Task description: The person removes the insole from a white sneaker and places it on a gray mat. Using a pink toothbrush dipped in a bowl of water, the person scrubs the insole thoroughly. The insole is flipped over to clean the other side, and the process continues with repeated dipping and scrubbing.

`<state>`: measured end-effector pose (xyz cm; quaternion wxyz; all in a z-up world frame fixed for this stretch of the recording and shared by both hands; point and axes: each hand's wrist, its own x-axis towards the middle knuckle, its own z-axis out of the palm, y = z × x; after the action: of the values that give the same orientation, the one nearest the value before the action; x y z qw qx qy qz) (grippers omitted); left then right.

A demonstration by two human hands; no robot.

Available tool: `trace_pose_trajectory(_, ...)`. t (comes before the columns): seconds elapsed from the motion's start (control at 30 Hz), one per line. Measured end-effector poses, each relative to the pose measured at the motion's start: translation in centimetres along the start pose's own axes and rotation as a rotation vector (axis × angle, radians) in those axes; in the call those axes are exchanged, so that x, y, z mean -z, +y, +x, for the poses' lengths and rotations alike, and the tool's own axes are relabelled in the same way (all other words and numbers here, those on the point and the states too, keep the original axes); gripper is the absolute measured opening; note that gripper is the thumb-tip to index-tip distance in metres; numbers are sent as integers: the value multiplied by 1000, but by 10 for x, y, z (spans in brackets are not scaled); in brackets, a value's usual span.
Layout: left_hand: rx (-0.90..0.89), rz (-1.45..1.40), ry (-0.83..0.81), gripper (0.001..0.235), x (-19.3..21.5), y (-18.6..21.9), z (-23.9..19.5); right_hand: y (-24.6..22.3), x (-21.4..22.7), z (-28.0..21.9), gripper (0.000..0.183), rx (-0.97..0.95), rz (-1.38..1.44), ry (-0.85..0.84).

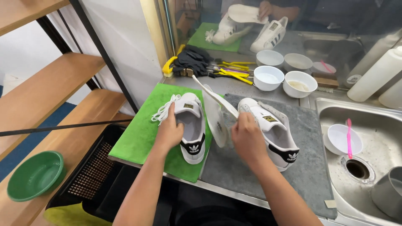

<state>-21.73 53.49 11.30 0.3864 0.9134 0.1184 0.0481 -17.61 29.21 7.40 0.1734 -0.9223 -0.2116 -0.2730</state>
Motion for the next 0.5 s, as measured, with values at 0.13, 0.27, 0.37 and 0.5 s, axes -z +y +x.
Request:
trace_pose_trajectory(0.13, 22, -83, -8, 88, 11, 1, -21, 5, 70, -30, 11, -176, 346, 15)
trace_pose_trajectory(0.27, -381, -541, 225, 77, -20, 25, -62, 14, 99, -74, 11, -354, 739, 14)
trace_pose_trajectory(0.37, -186, -964, -266, 81, -66, 48, -85, 24, 86, -113, 11, -406, 1073, -32)
trace_pose_trajectory(0.5, -12, -1379, -348, 37, -108, 61, -96, 15, 71, -147, 14, -468, 1435, -204)
